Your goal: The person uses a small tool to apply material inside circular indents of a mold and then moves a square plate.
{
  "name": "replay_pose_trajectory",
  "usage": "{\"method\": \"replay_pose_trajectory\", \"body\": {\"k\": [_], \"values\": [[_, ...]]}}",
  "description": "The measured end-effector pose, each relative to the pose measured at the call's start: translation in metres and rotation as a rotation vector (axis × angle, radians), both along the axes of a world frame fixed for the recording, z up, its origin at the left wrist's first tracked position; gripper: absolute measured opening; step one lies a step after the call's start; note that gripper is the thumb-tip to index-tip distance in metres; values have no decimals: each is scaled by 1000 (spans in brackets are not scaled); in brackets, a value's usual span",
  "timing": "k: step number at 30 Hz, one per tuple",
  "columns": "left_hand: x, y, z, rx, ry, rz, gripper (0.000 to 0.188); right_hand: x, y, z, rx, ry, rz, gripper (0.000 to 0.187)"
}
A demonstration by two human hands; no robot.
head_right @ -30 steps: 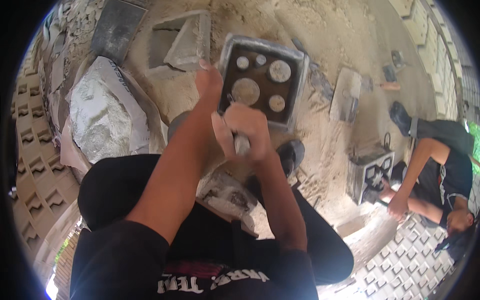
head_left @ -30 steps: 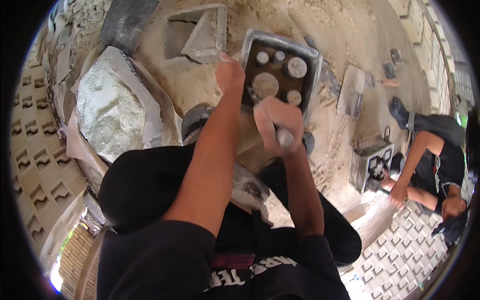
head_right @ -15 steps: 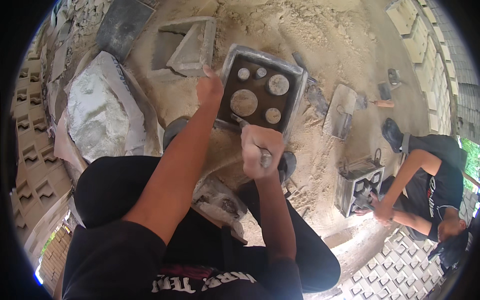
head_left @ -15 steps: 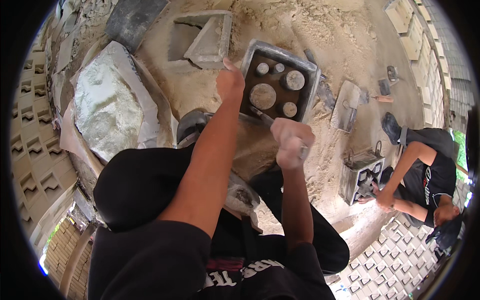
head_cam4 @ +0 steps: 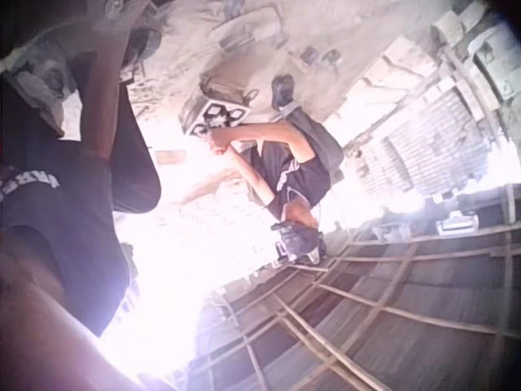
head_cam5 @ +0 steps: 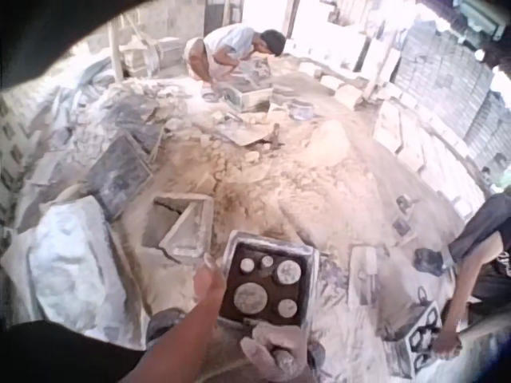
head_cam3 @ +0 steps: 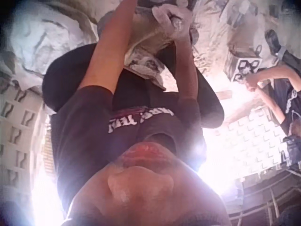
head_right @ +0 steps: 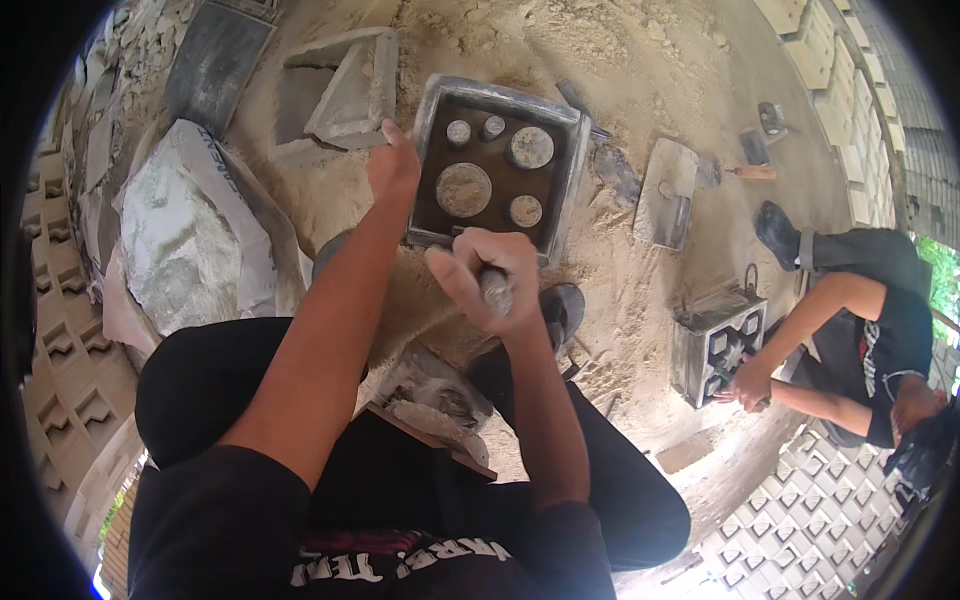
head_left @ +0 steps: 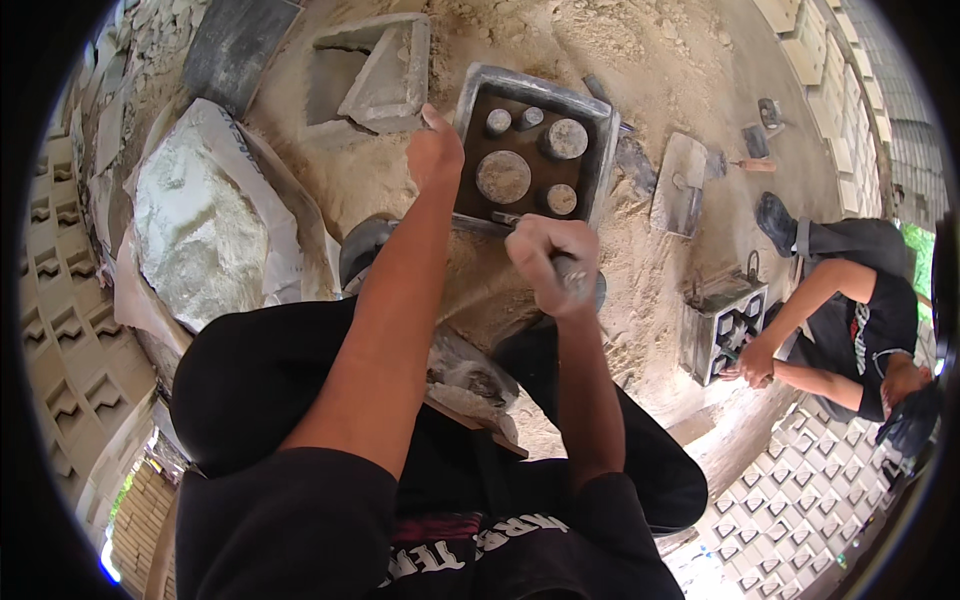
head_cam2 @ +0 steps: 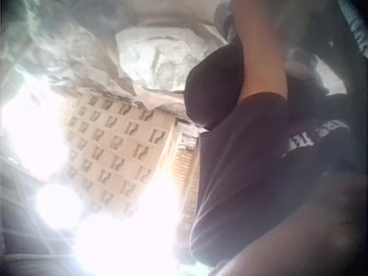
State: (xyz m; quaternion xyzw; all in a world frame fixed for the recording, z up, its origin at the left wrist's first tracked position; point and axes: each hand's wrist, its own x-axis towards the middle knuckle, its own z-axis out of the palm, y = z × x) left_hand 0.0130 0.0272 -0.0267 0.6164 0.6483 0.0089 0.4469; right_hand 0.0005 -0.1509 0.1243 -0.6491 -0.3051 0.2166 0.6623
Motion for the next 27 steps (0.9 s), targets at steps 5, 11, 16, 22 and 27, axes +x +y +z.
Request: {"method": "replay_pose_trajectory", "body": {"k": [5, 11, 16, 22, 27], "values": [[5, -5, 12, 36, -41, -69, 88, 12, -30, -36, 166, -86, -155, 37], [1, 0, 7, 61, 4, -79, 92, 21, -7, 21, 294, 99, -10, 40], [4, -3, 9, 75, 5, -76, 90, 26, 0, 15, -73, -147, 78, 37], [6, -4, 5, 72, 29, -74, 90, 37, -3, 8, -192, -263, 81, 38], [-1, -2, 5, 83, 36, -68, 89, 35, -25, 18, 119, -5, 19, 40]]}}
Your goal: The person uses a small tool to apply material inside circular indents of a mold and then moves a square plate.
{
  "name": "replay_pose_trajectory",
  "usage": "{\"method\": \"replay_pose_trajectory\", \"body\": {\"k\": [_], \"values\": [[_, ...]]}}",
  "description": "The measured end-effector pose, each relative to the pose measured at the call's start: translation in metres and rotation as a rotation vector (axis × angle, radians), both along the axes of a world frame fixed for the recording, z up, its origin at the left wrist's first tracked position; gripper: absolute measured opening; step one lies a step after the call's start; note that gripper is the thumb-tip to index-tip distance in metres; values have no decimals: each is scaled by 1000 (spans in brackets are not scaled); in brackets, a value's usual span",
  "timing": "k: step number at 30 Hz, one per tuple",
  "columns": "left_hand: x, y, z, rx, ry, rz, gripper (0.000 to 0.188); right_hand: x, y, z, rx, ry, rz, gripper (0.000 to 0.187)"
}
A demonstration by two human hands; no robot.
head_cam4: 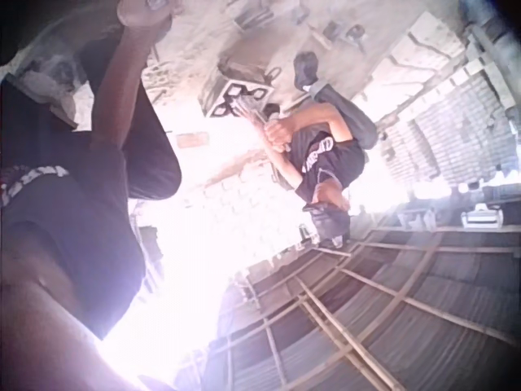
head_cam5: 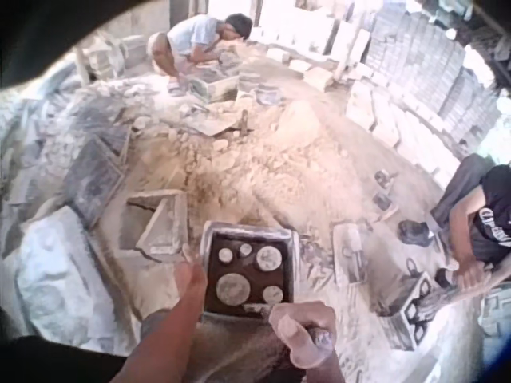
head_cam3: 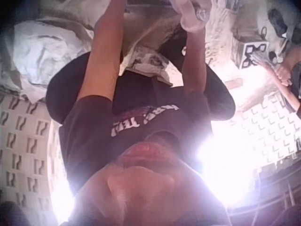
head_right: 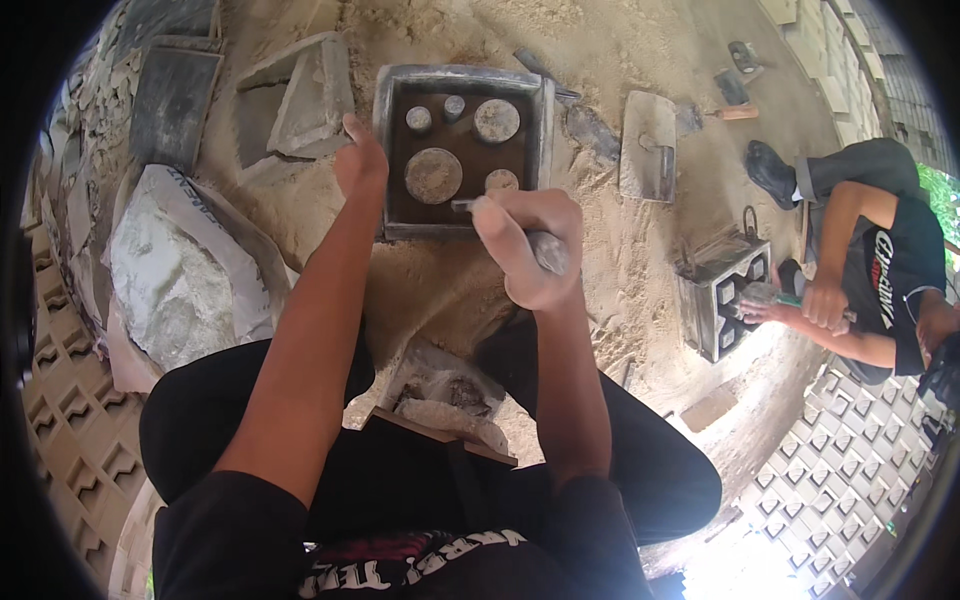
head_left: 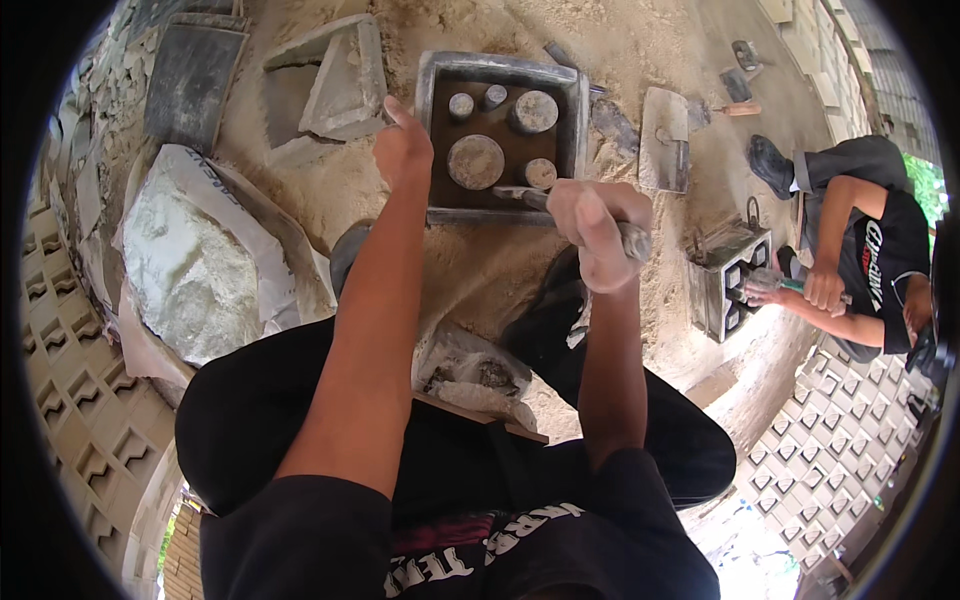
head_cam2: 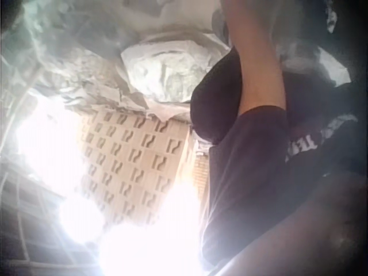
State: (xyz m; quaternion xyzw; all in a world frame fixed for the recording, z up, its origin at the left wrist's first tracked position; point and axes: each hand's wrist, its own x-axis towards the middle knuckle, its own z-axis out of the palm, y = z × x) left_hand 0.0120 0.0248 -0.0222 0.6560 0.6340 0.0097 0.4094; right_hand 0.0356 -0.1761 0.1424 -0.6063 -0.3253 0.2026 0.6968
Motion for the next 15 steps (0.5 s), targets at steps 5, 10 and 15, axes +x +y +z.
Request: {"method": "replay_pose_trajectory", "body": {"k": [5, 10, 15], "values": [[4, 0, 2, -38, -34, -10, 87, 7, 17, -3, -188, 83, -79, 44], [5, -1, -2, -21, -22, 2, 84, -2, 6, -4, -221, -78, -66, 41], [-3, 4, -8, -32, -60, 35, 81, 0, -7, 20, -359, -50, 11, 40]]}}
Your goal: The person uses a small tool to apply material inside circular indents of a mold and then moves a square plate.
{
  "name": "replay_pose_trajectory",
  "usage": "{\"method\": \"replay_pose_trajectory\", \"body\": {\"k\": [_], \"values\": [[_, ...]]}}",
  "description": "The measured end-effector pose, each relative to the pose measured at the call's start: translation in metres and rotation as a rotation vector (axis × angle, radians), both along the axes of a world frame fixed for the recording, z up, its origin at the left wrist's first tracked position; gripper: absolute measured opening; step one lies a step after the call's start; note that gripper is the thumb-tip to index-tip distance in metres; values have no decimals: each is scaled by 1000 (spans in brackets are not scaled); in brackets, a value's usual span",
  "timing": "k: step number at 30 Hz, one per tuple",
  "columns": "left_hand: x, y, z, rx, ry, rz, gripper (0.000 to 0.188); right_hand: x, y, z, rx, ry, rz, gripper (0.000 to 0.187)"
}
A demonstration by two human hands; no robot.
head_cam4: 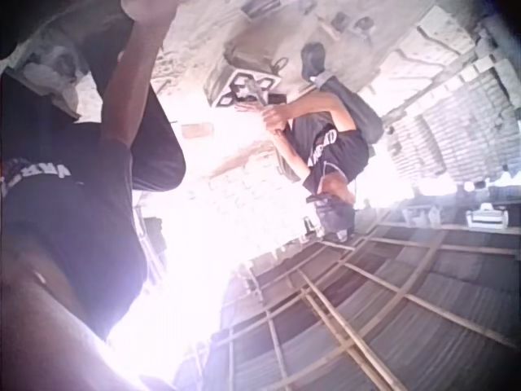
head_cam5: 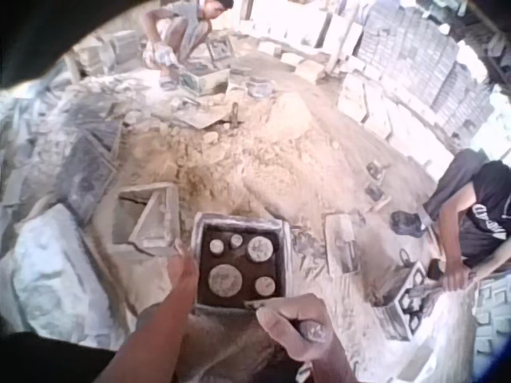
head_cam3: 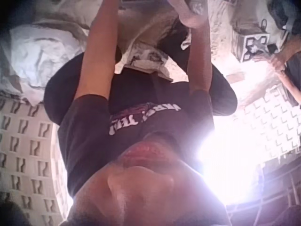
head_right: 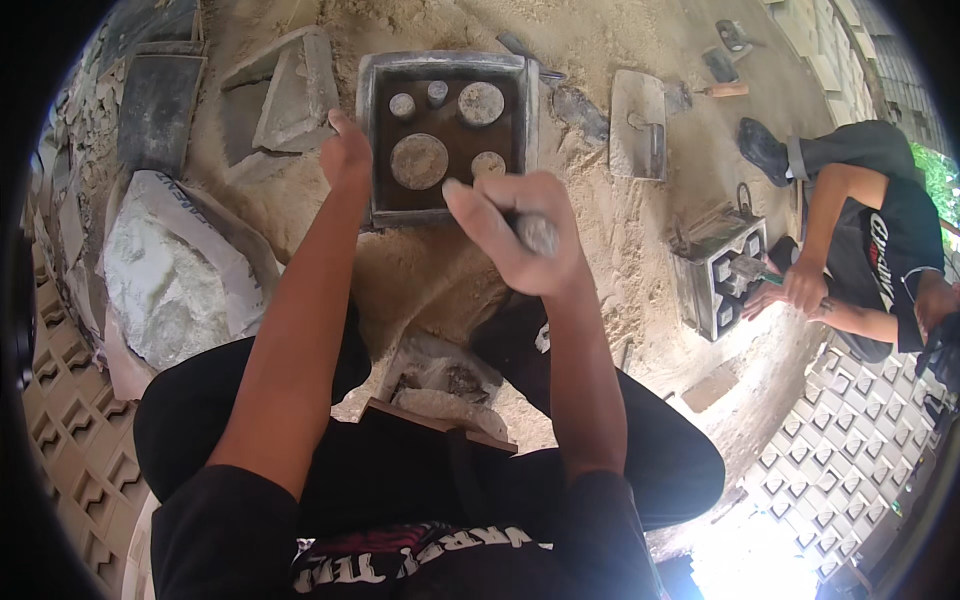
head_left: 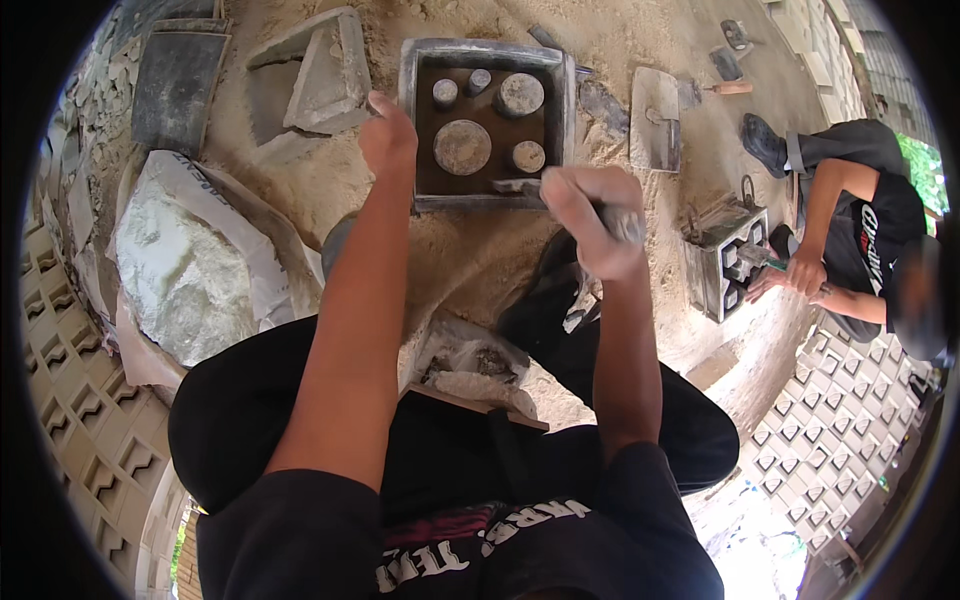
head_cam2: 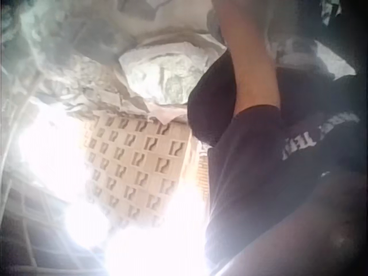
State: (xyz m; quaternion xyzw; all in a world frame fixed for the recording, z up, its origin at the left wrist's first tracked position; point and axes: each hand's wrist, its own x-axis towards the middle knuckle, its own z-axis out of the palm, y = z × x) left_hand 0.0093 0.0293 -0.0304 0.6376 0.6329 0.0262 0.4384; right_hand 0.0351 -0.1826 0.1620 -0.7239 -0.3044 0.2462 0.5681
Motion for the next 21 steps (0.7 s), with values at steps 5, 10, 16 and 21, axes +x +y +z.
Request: {"method": "replay_pose_trajectory", "body": {"k": [5, 10, 16, 21], "values": [[11, -9, 5, -5, 33, -3, 80, 20, -26, -45, 400, 333, -105, 44], [4, -5, 11, 0, 36, -15, 80, 9, -25, -41, 273, 46, -90, 44], [4, -1, 7, 41, 45, -18, 79, -1, -22, -37, 405, -30, -82, 43], [7, -1, 1, -22, 20, -52, 80, 12, -5, -64, 498, 49, -237, 51]]}}
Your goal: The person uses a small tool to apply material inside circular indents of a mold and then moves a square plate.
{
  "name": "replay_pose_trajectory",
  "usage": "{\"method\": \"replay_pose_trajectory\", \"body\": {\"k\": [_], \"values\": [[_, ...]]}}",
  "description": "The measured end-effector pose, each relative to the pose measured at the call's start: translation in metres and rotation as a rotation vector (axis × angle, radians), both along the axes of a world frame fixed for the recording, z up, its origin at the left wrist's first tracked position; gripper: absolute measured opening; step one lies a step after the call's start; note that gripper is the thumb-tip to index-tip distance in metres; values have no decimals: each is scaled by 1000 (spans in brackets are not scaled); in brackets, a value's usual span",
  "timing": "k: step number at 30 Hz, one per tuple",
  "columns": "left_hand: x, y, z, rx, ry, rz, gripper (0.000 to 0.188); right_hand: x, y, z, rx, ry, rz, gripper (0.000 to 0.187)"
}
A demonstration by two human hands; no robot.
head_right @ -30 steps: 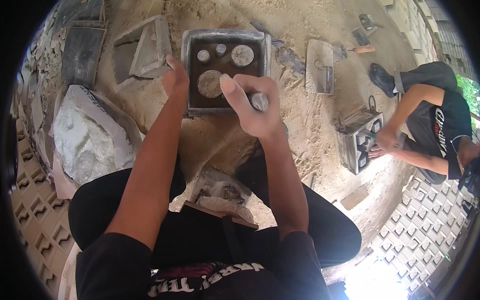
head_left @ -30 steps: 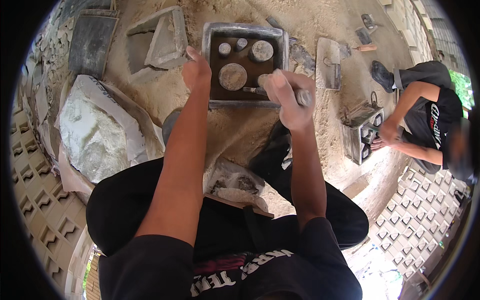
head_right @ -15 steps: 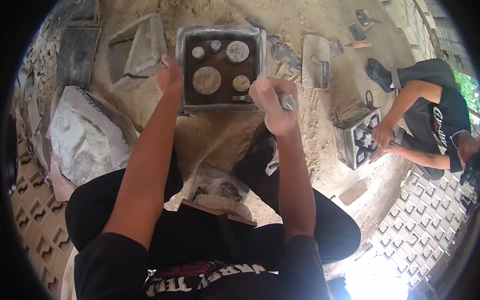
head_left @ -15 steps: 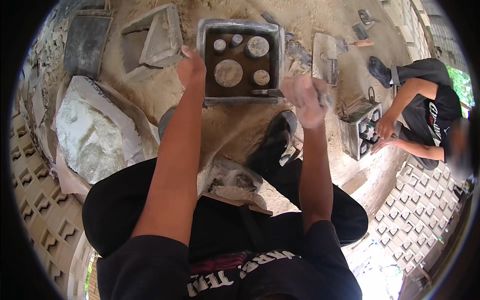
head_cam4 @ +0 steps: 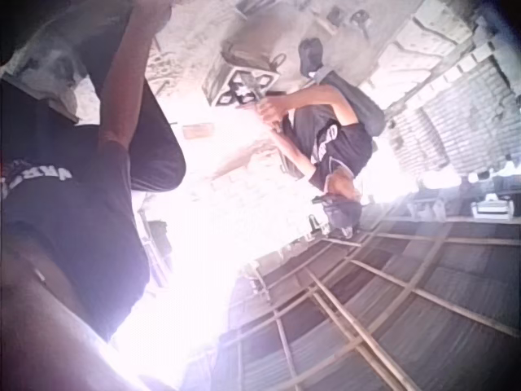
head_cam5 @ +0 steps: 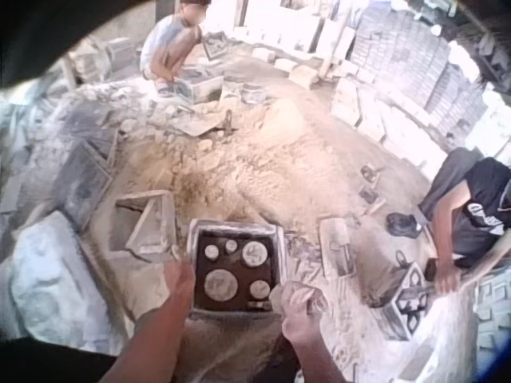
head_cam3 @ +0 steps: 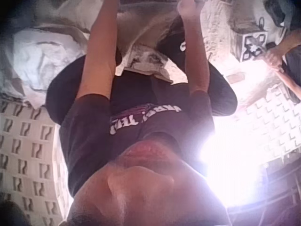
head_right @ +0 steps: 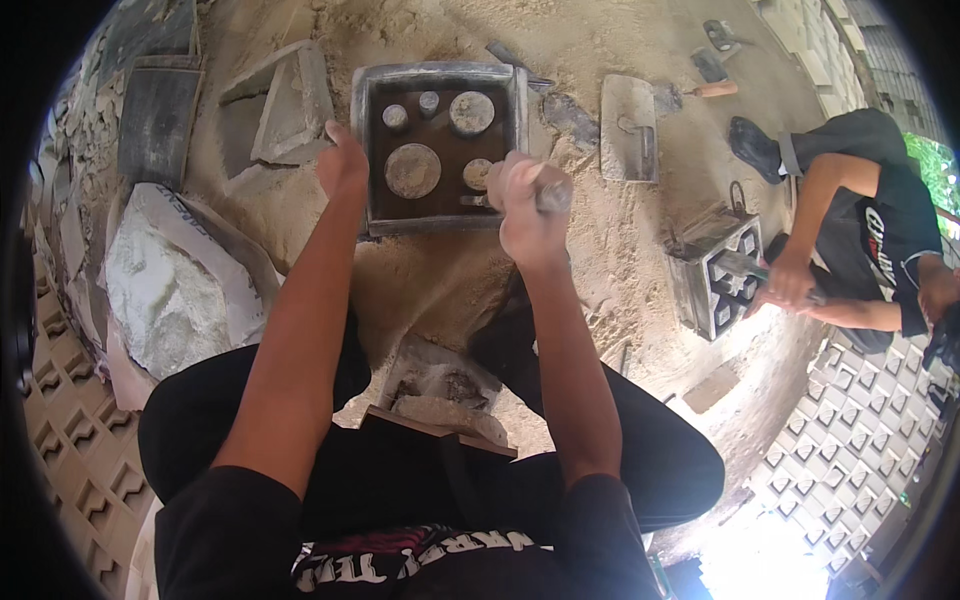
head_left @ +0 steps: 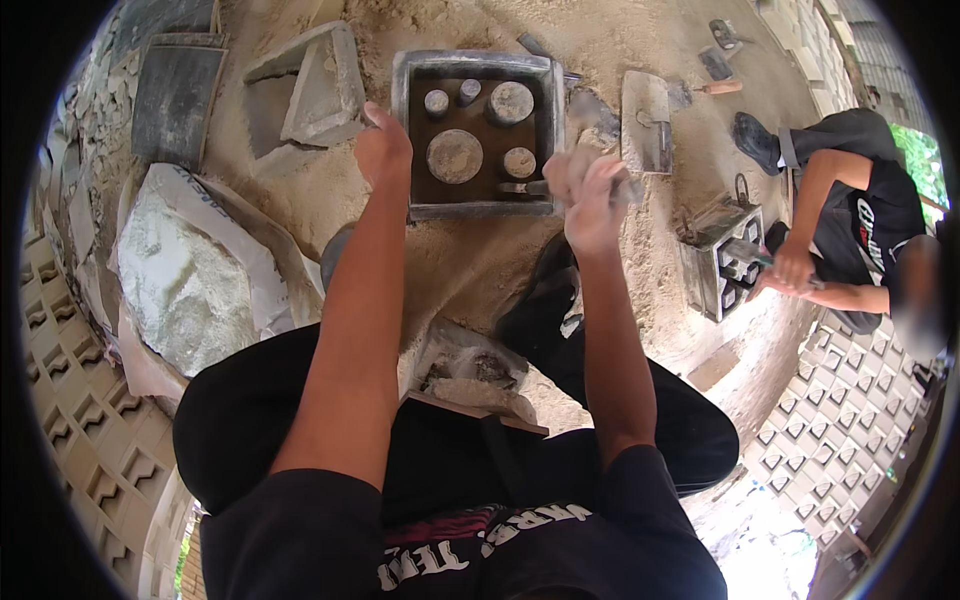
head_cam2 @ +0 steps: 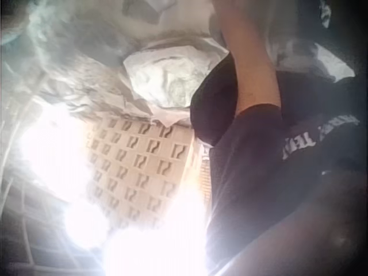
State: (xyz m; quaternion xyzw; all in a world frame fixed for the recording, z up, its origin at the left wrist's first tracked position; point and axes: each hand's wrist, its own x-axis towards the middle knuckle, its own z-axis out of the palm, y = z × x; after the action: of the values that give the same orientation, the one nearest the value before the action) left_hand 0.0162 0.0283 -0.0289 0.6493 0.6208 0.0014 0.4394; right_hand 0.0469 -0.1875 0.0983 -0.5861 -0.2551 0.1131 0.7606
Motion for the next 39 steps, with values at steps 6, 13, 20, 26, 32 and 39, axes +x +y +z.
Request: {"method": "replay_pose_trajectory", "body": {"k": [6, 13, 20, 26, 32, 39], "values": [[-3, -4, 9, 103, -30, -62, 79, -13, 19, 3, -131, -6, -240, 40], [-4, -20, 28, 295, -146, -304, 70, -16, 32, 9, -91, 27, -315, 32], [-7, -22, 23, 318, -76, -434, 74, -18, 40, 10, 18, 32, -390, 32], [-10, -19, 20, 497, -152, -432, 65, -16, 53, 27, -31, 112, -385, 35], [-7, -34, 30, 904, -352, -1040, 53, 16, 62, 11, -289, 33, -280, 38], [-7, -32, 29, 777, -237, -1177, 60, 36, 84, 3, -303, 83, -386, 36]]}}
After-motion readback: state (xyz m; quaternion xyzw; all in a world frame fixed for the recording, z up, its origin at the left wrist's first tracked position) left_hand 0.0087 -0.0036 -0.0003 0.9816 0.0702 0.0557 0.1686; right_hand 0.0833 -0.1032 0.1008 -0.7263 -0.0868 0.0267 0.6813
